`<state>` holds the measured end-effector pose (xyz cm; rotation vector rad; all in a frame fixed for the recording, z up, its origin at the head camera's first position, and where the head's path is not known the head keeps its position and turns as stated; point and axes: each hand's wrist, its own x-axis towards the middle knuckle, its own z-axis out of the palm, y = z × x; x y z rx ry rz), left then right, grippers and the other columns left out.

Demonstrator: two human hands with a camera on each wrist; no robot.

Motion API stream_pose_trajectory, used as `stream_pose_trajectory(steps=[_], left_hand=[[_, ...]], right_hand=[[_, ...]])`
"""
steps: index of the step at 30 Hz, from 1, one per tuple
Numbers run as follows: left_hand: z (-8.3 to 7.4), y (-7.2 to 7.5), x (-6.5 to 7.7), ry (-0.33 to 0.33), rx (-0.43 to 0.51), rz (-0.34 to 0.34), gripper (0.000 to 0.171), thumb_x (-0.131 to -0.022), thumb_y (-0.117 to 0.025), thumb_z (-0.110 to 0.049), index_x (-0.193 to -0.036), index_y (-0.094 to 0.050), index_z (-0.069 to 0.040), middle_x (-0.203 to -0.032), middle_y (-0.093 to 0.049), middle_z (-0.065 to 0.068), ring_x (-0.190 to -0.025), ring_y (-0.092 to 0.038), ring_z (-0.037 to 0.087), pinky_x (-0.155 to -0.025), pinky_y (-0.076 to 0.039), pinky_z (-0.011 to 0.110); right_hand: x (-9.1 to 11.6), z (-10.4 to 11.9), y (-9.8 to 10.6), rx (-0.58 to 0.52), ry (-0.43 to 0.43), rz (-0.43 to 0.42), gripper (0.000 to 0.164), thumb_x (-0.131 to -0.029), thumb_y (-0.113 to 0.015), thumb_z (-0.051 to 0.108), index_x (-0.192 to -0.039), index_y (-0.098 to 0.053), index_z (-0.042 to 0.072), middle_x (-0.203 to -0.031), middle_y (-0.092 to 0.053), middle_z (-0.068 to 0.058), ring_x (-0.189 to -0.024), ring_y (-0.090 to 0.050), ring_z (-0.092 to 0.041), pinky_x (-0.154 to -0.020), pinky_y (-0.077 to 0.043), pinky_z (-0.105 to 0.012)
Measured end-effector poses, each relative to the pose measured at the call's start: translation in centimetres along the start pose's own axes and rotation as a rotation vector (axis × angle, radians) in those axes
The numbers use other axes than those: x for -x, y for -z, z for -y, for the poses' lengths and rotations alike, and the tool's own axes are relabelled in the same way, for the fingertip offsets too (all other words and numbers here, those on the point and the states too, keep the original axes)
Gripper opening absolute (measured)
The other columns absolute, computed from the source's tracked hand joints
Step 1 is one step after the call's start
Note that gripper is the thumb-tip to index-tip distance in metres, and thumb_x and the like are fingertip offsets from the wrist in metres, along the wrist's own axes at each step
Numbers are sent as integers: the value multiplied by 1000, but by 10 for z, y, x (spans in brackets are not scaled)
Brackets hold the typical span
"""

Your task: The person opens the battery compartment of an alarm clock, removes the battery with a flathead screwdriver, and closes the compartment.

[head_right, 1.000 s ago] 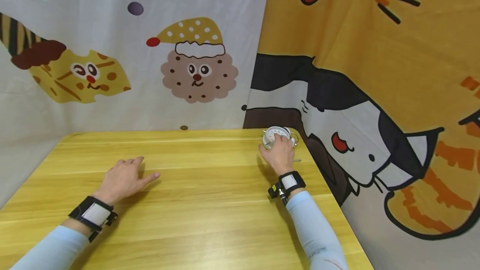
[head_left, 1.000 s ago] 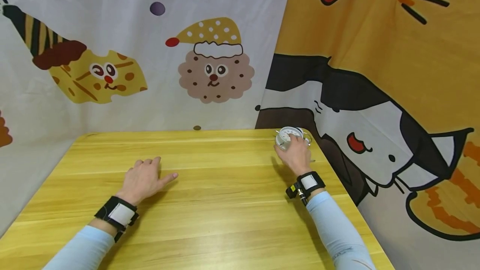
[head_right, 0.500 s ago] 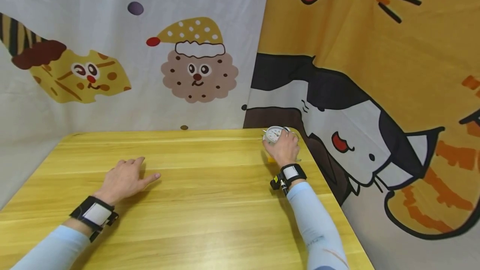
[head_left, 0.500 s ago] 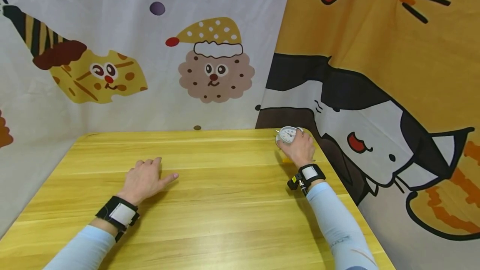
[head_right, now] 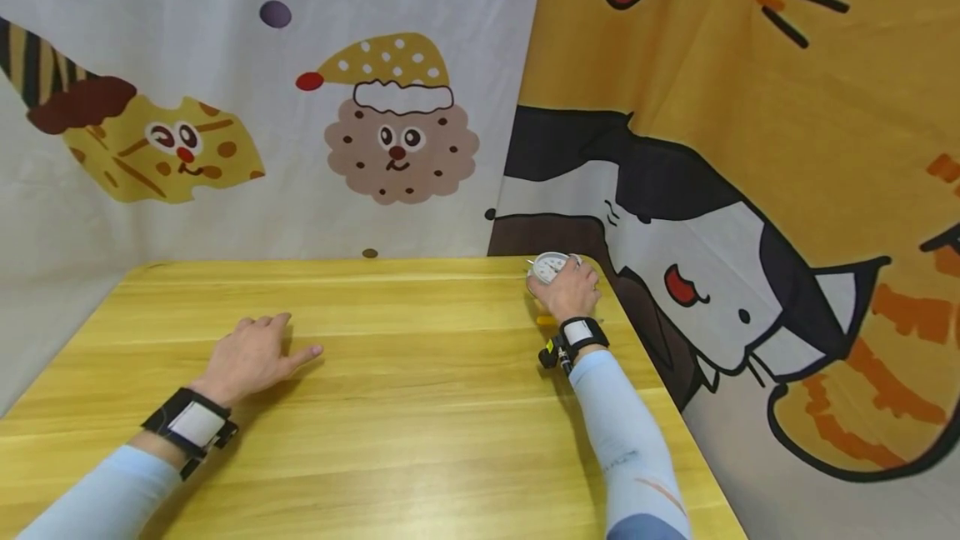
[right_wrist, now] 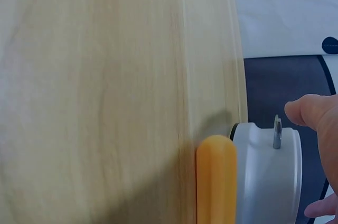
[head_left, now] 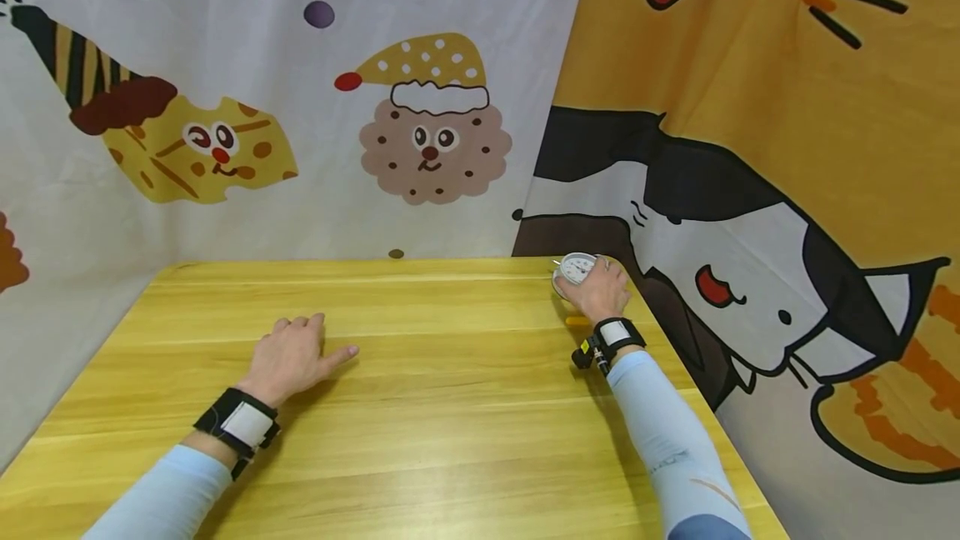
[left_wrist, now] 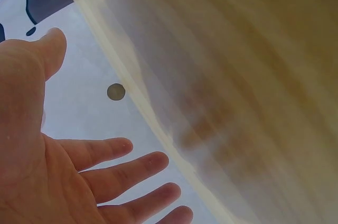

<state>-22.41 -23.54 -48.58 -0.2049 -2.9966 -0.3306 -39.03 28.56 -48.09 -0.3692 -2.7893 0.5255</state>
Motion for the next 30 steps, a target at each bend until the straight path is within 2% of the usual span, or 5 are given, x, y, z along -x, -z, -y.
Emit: stream_pose_trajectory(steps=[8, 17, 24, 30], left_hand=[[-1, -3, -3, -1, -4, 11, 99, -101, -68, -74, -147, -61, 14, -132, -72, 41, -116, -69, 62, -81, -64, 68], [-1, -3, -4, -13, -13, 16, 95, -102, -68, -73, -140, -66, 13, -125, -74, 41, -108, -71, 60, -73, -65, 65], [-2, -3, -5, -3, -22, 28, 92, -102, -69, -72, -139, -67, 12, -125, -75, 39, -108, -73, 58, -73, -65, 63], [-2, -4, -5, 0, -18, 27, 87, -102, -70, -71, -133, -71, 10, -118, -77, 36, -102, -74, 54, -67, -65, 59]], right_hand=[[-13, -4, -3, 68, -44, 64, 115, -92, -78, 71, -164, -39, -10, -154, -51, -37, -143, -50, -51, -111, -55, -70], [-21, -4, -5, 73, -98, 117, 122, -88, -79, 76, -162, -40, -12, -155, -50, -36, -146, -48, -50, -114, -53, -69], [-27, -5, -11, 61, -138, 122, 128, -83, -82, 78, -164, -38, -10, -157, -49, -35, -148, -47, -50, -116, -52, -69], [-27, -6, -12, 41, -119, 106, 125, -84, -83, 75, -164, -39, -10, -156, -51, -37, -147, -48, -52, -117, -52, -68]])
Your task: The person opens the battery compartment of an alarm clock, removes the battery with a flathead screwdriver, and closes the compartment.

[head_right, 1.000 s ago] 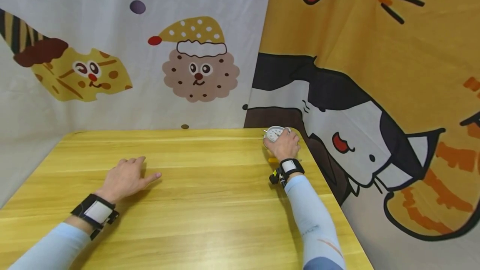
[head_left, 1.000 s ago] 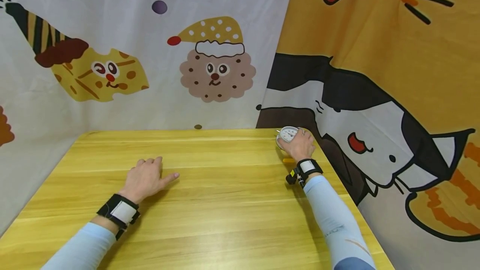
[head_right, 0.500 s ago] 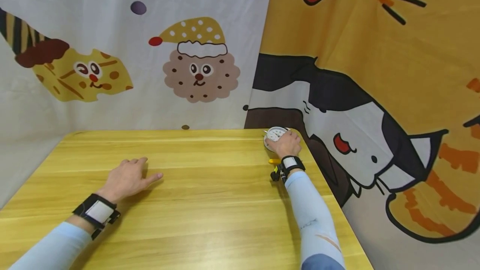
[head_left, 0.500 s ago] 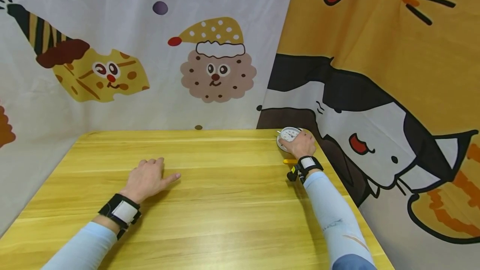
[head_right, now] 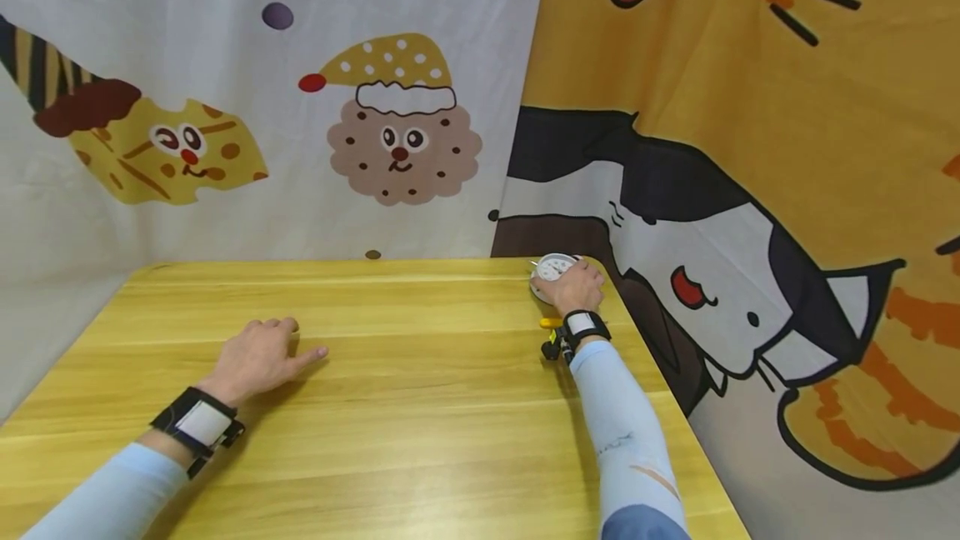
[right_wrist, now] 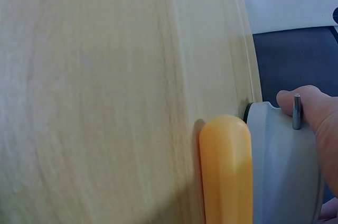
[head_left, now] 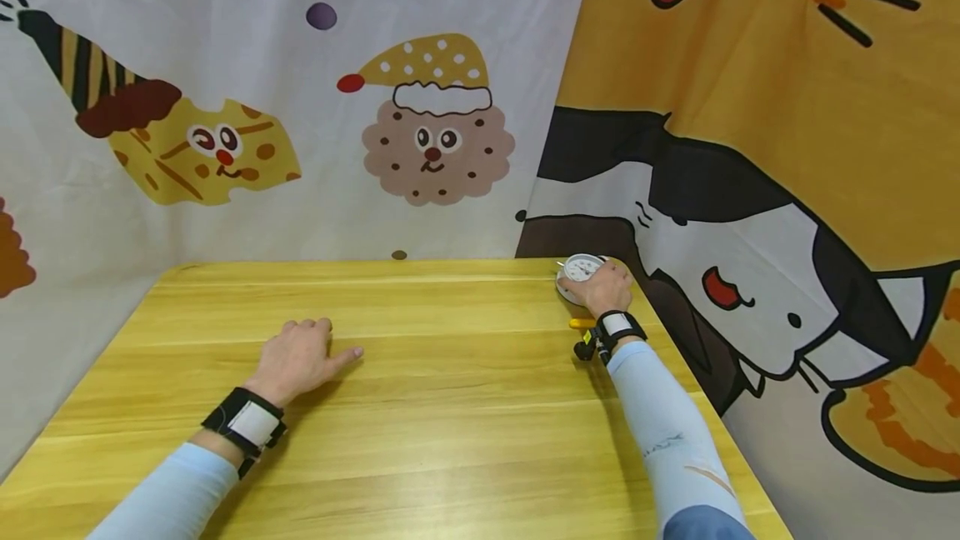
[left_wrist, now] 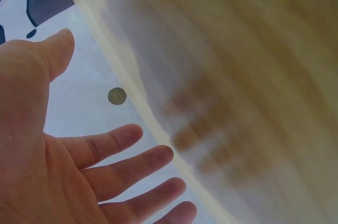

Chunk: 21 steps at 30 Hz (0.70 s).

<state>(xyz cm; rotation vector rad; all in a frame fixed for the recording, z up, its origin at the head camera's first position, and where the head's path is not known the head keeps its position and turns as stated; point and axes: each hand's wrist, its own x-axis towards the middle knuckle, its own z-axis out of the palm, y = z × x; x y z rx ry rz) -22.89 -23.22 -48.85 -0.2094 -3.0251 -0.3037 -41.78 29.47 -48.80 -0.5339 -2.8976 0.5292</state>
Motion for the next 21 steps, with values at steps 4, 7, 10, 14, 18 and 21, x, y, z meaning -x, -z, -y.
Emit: stream_pose_trajectory(steps=[4, 7, 10, 14, 18, 21], left_hand=[[0, -1, 0, -3, 4, -3, 83, -102, -71, -71, -126, -73, 8, -113, -78, 33, -99, -74, 51, -66, -64, 58], [-1, -2, -1, -10, 4, -12, 82, -102, -71, -70, -124, -73, 8, -111, -78, 33, -98, -74, 51, -67, -64, 58], [0, -2, -1, -17, 0, -21, 79, -102, -72, -69, -122, -74, 8, -109, -79, 32, -97, -75, 51, -68, -65, 57], [-1, -1, 0, -24, 3, -30, 77, -102, -73, -68, -118, -75, 8, -104, -79, 30, -93, -74, 49, -67, -64, 56], [0, 1, 1, -29, 6, -31, 77, -101, -73, -67, -117, -74, 8, -103, -78, 29, -91, -74, 48, -65, -63, 55], [1, 2, 3, -33, -2, -35, 79, -101, -73, -68, -119, -74, 9, -104, -78, 30, -91, -74, 49, -65, -63, 54]], right_hand=[[1, -2, -1, -5, 22, -24, 125, -84, -83, 74, -164, -38, -11, -155, -52, -37, -147, -49, -53, -117, -52, -67], [1, -2, -1, -22, 32, -42, 124, -84, -86, 72, -163, -38, -11, -155, -53, -38, -147, -50, -53, -118, -52, -67], [2, -2, 0, -34, 40, -51, 124, -84, -87, 71, -162, -39, -13, -154, -54, -38, -146, -51, -53, -118, -52, -66], [3, -3, 2, -43, 41, -50, 123, -84, -87, 70, -162, -39, -13, -154, -54, -37, -146, -51, -53, -119, -51, -65], [2, -3, 3, -52, 27, -34, 123, -84, -87, 70, -163, -39, -11, -157, -54, -36, -147, -51, -51, -121, -50, -64], [2, -3, 2, -57, 24, -32, 122, -84, -87, 69, -162, -40, -11, -157, -55, -35, -147, -51, -51, -122, -49, -64]])
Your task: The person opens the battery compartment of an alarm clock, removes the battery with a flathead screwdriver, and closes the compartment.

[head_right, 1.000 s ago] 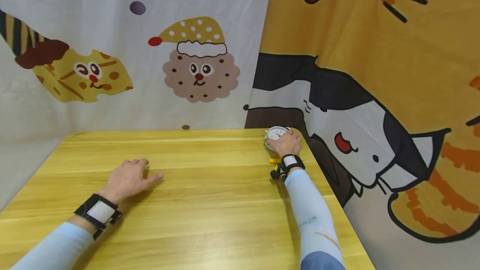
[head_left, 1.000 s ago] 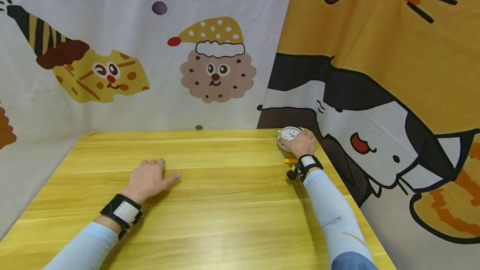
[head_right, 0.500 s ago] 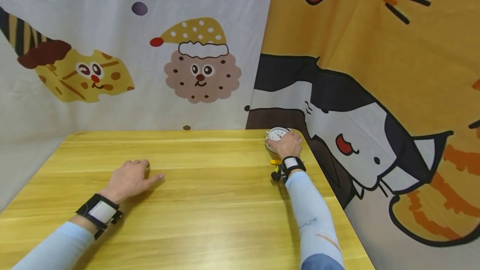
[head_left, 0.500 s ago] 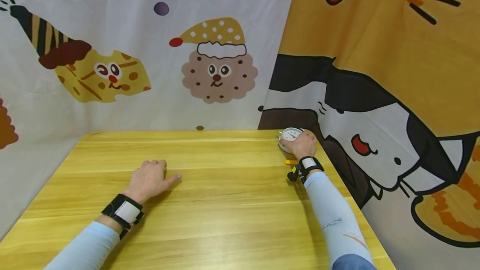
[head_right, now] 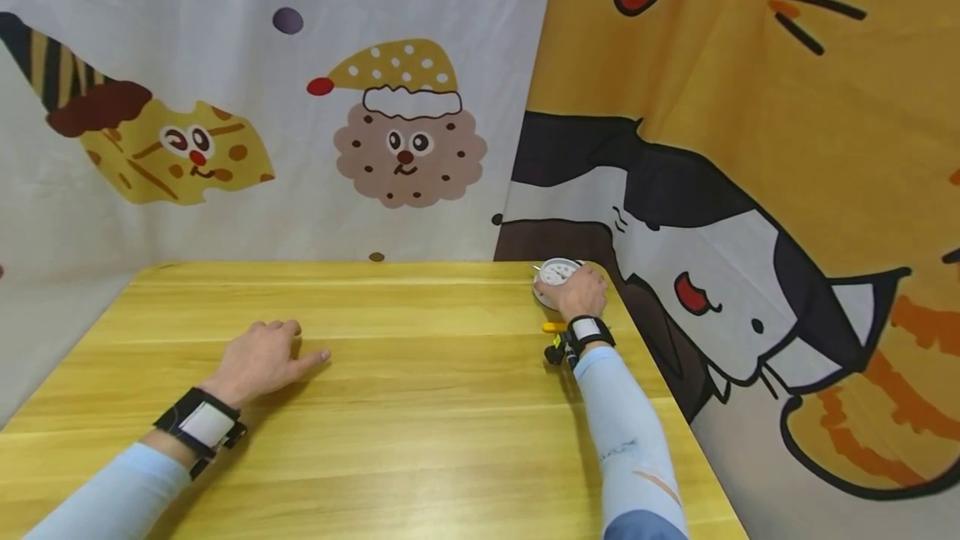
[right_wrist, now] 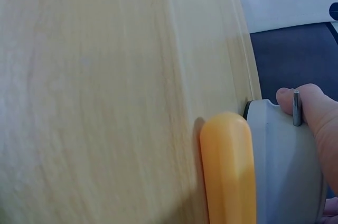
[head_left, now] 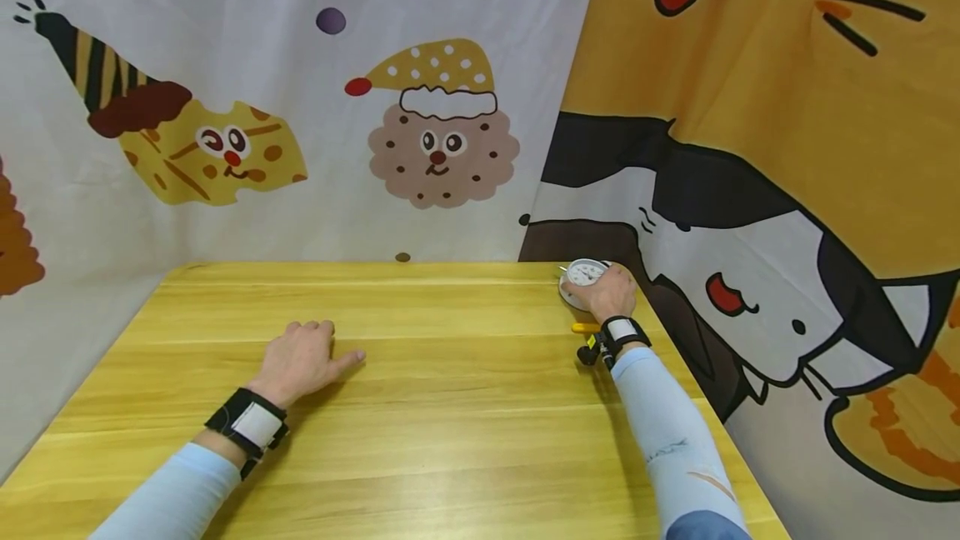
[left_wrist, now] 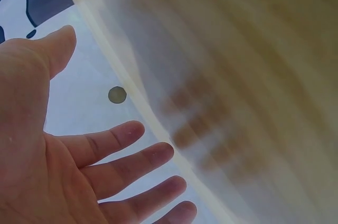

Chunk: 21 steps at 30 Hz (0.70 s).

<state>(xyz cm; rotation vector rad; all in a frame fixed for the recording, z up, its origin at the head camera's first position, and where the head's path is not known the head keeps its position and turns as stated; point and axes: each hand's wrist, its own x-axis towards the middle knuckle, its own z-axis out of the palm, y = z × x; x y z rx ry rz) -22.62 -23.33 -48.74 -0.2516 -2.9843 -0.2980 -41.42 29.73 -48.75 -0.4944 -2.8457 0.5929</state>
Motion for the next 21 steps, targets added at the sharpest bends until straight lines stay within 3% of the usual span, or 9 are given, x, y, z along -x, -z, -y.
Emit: stream_pose_trajectory(steps=[12, 21], left_hand=[[-3, -2, 1, -13, -14, -8, 83, -100, -74, -69, -125, -74, 10, -112, -79, 34, -98, -75, 53, -71, -65, 59], [-4, -3, 0, -16, 15, -6, 89, -99, -74, -71, -131, -72, 11, -114, -79, 35, -98, -76, 53, -65, -63, 53]], right_hand=[[7, 3, 0, -20, 53, -40, 114, -80, -92, 68, -152, -52, -11, -142, -64, -33, -136, -58, -51, -115, -52, -62], [14, 16, 7, -68, 57, -5, 110, -81, -91, 68, -153, -54, -5, -142, -64, -29, -130, -64, -47, -106, -59, -61]])
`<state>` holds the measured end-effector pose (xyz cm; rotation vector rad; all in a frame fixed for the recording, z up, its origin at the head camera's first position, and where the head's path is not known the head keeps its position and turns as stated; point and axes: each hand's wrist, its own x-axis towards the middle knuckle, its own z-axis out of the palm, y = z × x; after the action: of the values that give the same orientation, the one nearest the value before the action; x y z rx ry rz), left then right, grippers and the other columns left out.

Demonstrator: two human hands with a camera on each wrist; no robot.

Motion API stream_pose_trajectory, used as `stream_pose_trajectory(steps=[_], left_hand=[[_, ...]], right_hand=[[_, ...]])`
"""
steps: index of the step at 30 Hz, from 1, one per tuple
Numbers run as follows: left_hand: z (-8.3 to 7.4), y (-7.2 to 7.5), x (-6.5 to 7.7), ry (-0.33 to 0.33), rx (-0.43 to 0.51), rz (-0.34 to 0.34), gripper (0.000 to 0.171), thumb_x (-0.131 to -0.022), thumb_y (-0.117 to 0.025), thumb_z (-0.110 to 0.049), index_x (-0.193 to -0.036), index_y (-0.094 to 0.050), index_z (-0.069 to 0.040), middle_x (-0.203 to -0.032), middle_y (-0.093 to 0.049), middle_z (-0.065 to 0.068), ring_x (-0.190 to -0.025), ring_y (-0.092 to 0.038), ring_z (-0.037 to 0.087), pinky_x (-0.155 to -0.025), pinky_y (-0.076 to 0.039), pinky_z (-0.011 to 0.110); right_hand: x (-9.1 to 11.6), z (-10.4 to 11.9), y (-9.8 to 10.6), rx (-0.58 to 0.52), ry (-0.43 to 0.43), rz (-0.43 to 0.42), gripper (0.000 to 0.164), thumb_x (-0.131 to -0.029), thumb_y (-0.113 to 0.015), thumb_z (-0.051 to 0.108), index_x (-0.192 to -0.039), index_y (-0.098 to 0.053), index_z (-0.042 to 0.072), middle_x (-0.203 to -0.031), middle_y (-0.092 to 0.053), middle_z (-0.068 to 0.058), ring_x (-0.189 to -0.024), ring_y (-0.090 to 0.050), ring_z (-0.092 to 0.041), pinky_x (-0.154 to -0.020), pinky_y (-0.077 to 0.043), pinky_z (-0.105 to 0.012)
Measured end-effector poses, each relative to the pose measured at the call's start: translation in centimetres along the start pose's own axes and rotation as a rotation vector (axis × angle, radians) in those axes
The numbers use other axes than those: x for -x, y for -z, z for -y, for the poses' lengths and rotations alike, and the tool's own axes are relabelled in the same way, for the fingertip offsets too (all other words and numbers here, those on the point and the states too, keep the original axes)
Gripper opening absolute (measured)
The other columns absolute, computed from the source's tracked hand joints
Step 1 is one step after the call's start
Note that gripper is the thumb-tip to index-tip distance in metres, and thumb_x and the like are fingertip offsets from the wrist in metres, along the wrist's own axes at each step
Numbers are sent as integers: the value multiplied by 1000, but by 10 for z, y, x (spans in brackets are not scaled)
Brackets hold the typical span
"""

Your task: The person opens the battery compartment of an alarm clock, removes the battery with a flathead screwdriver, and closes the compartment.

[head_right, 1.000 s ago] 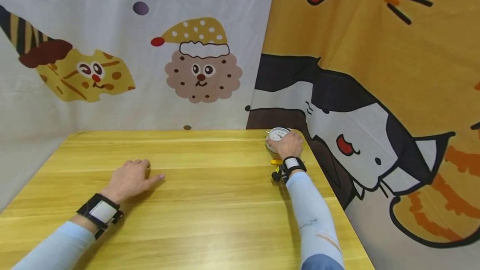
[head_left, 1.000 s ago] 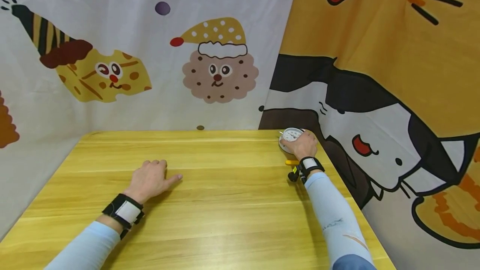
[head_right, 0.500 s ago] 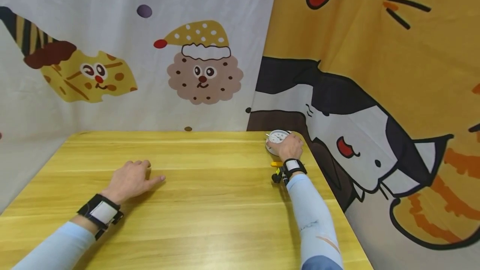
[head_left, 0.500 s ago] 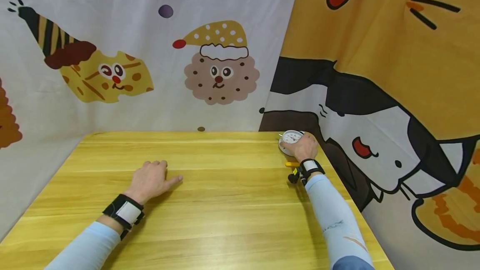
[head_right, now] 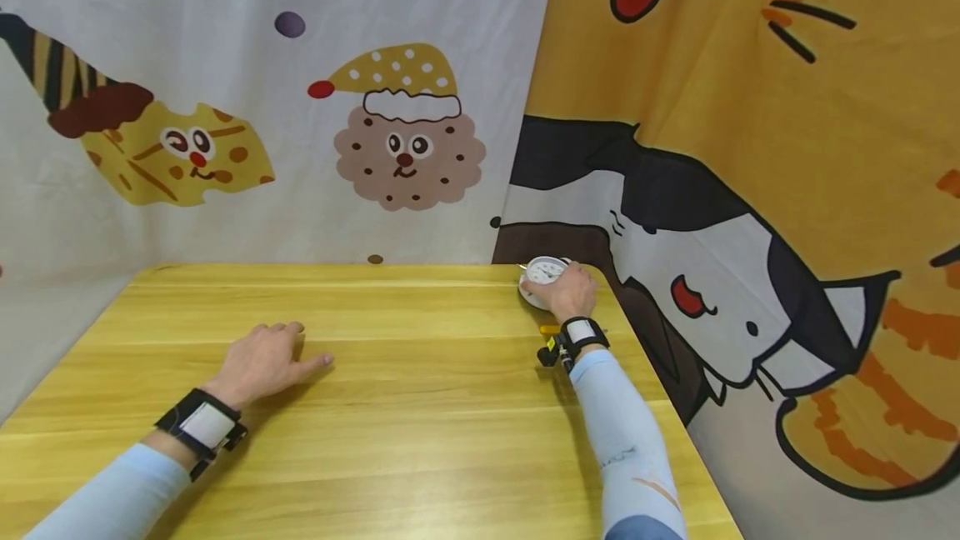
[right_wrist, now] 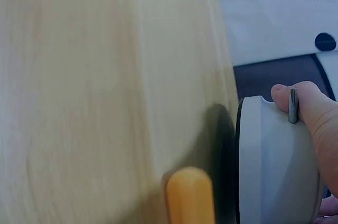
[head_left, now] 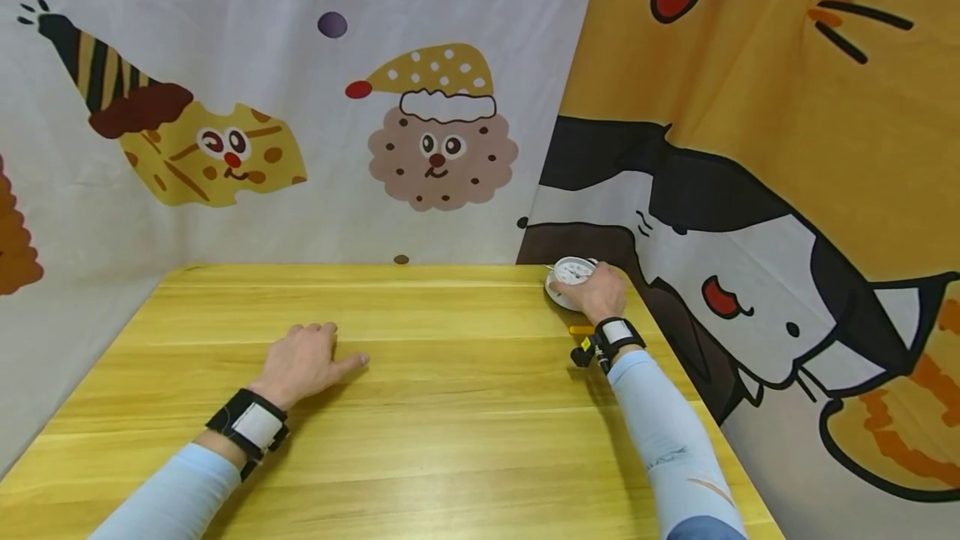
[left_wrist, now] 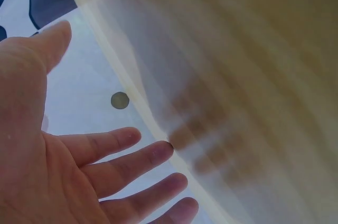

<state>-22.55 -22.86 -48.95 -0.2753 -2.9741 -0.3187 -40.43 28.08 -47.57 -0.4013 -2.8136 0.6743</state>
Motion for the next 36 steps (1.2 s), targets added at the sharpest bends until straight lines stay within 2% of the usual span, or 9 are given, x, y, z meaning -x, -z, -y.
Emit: stream_pose_trajectory(steps=[8, 13, 16, 18, 21, 24, 32, 36], left_hand=[[-3, 1, 1, 6, 35, 26, 99, -97, -73, -75, -140, -68, 13, -121, -78, 38, -102, -77, 55, -58, -61, 46], [-5, -1, 0, 4, 48, 31, 97, -98, -74, -73, -141, -67, 13, -122, -78, 38, -95, -79, 48, -50, -51, 35], [-7, -2, -2, 1, 53, 33, 96, -98, -74, -72, -142, -67, 13, -121, -78, 38, -93, -79, 44, -49, -49, 33], [-7, -3, -2, -1, 50, 32, 96, -98, -74, -72, -142, -67, 13, -122, -78, 38, -96, -79, 47, -53, -55, 37], [-7, -4, -3, -7, 40, 32, 96, -98, -73, -73, -142, -67, 13, -125, -77, 39, -105, -77, 53, -67, -65, 50], [-8, -4, -4, -15, 34, 31, 96, -99, -73, -72, -141, -67, 14, -127, -76, 40, -112, -75, 58, -80, -67, 59], [-10, -6, -4, -28, 30, 30, 93, -100, -74, -69, -141, -67, 14, -128, -75, 41, -112, -75, 58, -82, -67, 61], [-12, -6, -5, -41, 29, 34, 92, -100, -74, -68, -141, -67, 15, -131, -73, 42, -114, -74, 59, -89, -66, 64]], right_hand=[[6, 16, 3, 1, 34, 36, 113, -79, -90, 73, -155, -53, -2, -142, -66, -28, -125, -67, -46, -101, -60, -58], [10, 28, 3, 22, 67, 40, 115, -77, -89, 76, -156, -55, -1, -141, -68, -27, -123, -68, -45, -98, -61, -56], [13, 34, 3, 20, 80, 52, 116, -76, -89, 77, -156, -55, 1, -142, -68, -25, -123, -69, -43, -98, -61, -55], [15, 36, 3, 10, 90, 63, 116, -76, -90, 76, -157, -55, 2, -143, -68, -25, -123, -69, -43, -98, -61, -55], [18, 40, 4, -11, 105, 69, 116, -75, -92, 75, -159, -55, 4, -144, -69, -23, -124, -69, -42, -99, -61, -55], [21, 44, 4, -37, 122, 74, 116, -74, -93, 74, -161, -55, 6, -146, -68, -22, -126, -68, -41, -101, -60, -55], [30, 59, 1, -68, 199, 131, 117, -75, -93, 74, -162, -54, 6, -148, -69, -20, -130, -68, -40, -105, -60, -56], [35, 66, -2, -75, 232, 151, 116, -75, -92, 73, -162, -53, 6, -148, -69, -19, -130, -68, -40, -106, -59, -56]])
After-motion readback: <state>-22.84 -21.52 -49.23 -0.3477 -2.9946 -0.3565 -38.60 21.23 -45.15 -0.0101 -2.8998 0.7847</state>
